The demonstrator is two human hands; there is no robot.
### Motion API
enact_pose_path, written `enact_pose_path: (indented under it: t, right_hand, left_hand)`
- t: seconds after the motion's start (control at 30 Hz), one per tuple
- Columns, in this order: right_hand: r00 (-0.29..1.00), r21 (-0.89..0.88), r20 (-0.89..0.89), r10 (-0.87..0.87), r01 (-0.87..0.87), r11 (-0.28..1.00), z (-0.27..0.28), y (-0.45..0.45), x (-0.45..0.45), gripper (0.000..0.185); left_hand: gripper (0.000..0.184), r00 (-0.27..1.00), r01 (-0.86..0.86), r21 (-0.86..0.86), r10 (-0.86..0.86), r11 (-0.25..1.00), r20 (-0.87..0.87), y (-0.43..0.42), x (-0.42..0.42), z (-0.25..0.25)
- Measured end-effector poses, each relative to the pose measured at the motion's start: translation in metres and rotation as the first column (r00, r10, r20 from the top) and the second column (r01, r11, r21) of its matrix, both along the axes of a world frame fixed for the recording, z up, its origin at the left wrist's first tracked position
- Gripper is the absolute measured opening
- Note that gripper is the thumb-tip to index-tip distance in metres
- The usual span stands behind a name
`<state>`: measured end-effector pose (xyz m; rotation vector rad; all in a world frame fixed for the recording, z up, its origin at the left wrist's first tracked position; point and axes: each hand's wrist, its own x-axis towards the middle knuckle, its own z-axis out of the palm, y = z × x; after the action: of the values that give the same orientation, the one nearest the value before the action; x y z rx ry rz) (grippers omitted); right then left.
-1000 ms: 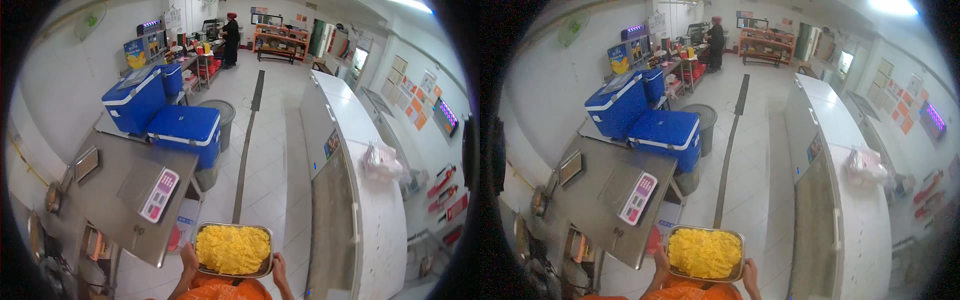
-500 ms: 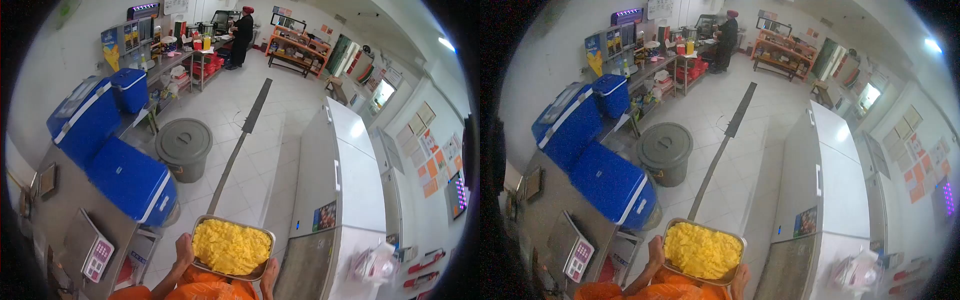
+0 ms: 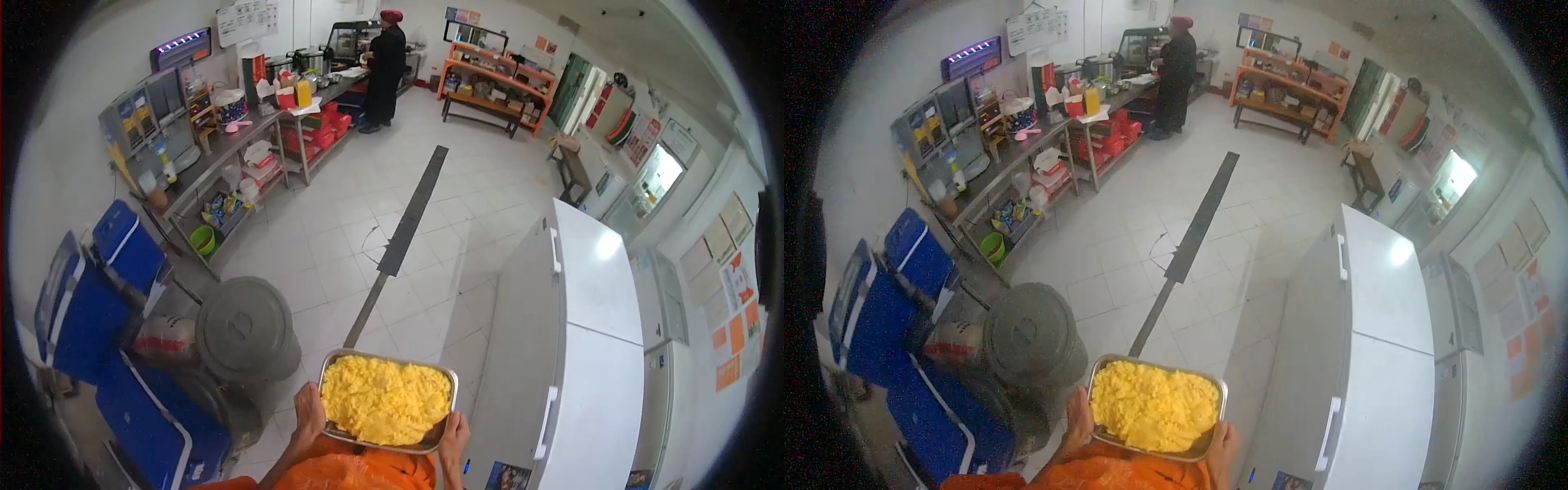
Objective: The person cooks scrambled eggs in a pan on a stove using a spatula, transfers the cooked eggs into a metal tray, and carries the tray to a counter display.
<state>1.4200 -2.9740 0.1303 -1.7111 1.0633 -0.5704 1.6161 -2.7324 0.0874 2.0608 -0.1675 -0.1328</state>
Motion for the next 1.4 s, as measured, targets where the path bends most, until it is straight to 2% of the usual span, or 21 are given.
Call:
enact_pose_path:
  t: [0.07, 0.1, 0.2, 0.23, 0.33, 0.37, 0.47, 0.57, 0.67, 0.7, 0.8, 0.83, 0.93, 1.0, 1.07, 1.13, 1.27, 1.33, 1.4]
  right_hand:
    - [0.999, 0.066, -0.006, 0.05, -0.049, 0.997, 0.025, -0.057, 0.072, 0.038]
    - [0.998, 0.121, 0.033, 0.049, -0.053, 0.991, 0.037, -0.082, 0.107, 0.038]
    - [0.99, 0.077, 0.109, 0.093, -0.102, 0.992, 0.037, -0.162, 0.204, 0.039]
    - [0.989, -0.006, 0.082, 0.122, -0.122, 0.992, 0.029, -0.193, 0.237, 0.04]
    - [0.986, 0.062, 0.055, 0.16, -0.163, 0.985, 0.027, -0.278, 0.342, 0.04]
    - [0.983, 0.046, 0.037, 0.18, -0.181, 0.982, 0.022, -0.304, 0.372, 0.04]
    - [0.981, 0.026, 0.133, 0.142, -0.147, 0.989, 0.002, -0.388, 0.468, 0.039]
    - [0.993, 0.038, 0.051, 0.11, -0.112, 0.993, 0.006, -0.473, 0.538, 0.038]
    - [0.992, 0.077, 0.1, 0.081, -0.089, 0.993, 0.015, -0.547, 0.609, 0.037]
    - [0.992, 0.066, 0.101, 0.074, -0.081, 0.995, 0.02, -0.57, 0.633, 0.037]
    - [0.993, 0.054, 0.105, 0.053, -0.059, 0.997, 0.027, -0.648, 0.718, 0.038]
    - [0.995, 0.064, 0.088, 0.046, -0.051, 0.997, 0.033, -0.669, 0.745, 0.038]
    - [0.996, 0.057, 0.065, 0.059, -0.063, 0.996, 0.009, -0.751, 0.84, 0.04]
    - [0.995, 0.095, 0.071, 0.072, -0.078, 0.992, -0.006, -0.804, 0.907, 0.041]
    - [0.991, 0.007, 0.059, 0.123, -0.124, 0.992, -0.013, -0.854, 0.985, 0.04]
    - [0.983, -0.001, 0.038, 0.178, -0.178, 0.984, -0.015, -0.9, 1.047, 0.039]
    - [0.958, 0.064, 0.088, 0.274, -0.28, 0.958, 0.002, -0.984, 1.195, 0.036]
    - [0.948, 0.049, 0.089, 0.304, -0.309, 0.95, 0.005, -1.02, 1.266, 0.035]
    - [0.94, 0.044, 0.054, 0.338, -0.341, 0.939, 0.004, -1.064, 1.336, 0.035]
  left_hand:
    - [0.06, 0.994, -0.09, -0.018, 0.091, 0.996, 0.063, -0.046, 0.054, 0.001]
    - [0.057, 0.993, -0.101, -0.025, 0.102, 0.995, 0.055, -0.074, 0.079, 0.032]
    - [0.055, 0.984, -0.173, -0.024, 0.174, 0.985, 0.031, -0.145, 0.159, 0.035]
    - [0.054, 0.973, -0.206, 0.004, 0.204, 0.979, 0.104, -0.174, 0.19, 0.033]
    - [0.053, 0.979, -0.165, -0.007, 0.164, 0.986, 0.124, -0.26, 0.289, 0.033]
    - [0.052, 0.979, -0.138, -0.015, 0.139, 0.99, 0.147, -0.282, 0.322, 0.019]
    - [0.049, 0.98, -0.115, -0.069, 0.125, 0.991, 0.153, -0.373, 0.423, 0.014]
    - [0.046, 0.983, -0.103, -0.147, 0.123, 0.984, 0.137, -0.465, 0.51, 0.023]
    - [0.043, 0.95, -0.067, -0.26, 0.141, 0.963, 0.277, -0.555, 0.595, 0.043]
    - [0.047, 0.99, -0.069, -0.152, 0.087, 0.986, 0.112, -0.574, 0.619, 0.057]
    - [0.055, 0.986, -0.083, -0.246, 0.115, 0.966, 0.121, -0.656, 0.701, 0.066]
    - [0.066, 0.991, -0.064, -0.238, 0.089, 0.969, 0.097, -0.677, 0.728, 0.061]
    - [0.073, 0.99, -0.081, -0.314, 0.113, 0.946, 0.085, -0.754, 0.817, 0.043]
    - [0.074, 0.987, -0.12, -0.334, 0.148, 0.935, 0.058, -0.796, 0.878, 0.025]
    - [0.074, 0.983, -0.157, -0.34, 0.18, 0.927, 0.036, -0.84, 0.95, 0.023]
    - [0.073, 0.978, -0.199, -0.293, 0.207, 0.935, -0.004, -0.874, 1.002, 0.043]
    - [0.069, 0.947, -0.287, -0.295, 0.317, 0.911, 0.058, -0.943, 1.12, 0.079]
    - [0.069, 0.925, -0.35, -0.313, 0.378, 0.883, 0.033, -0.979, 1.182, 0.083]
    - [0.068, 0.926, -0.33, -0.293, 0.368, 0.898, 0.085, -1.021, 1.25, 0.088]
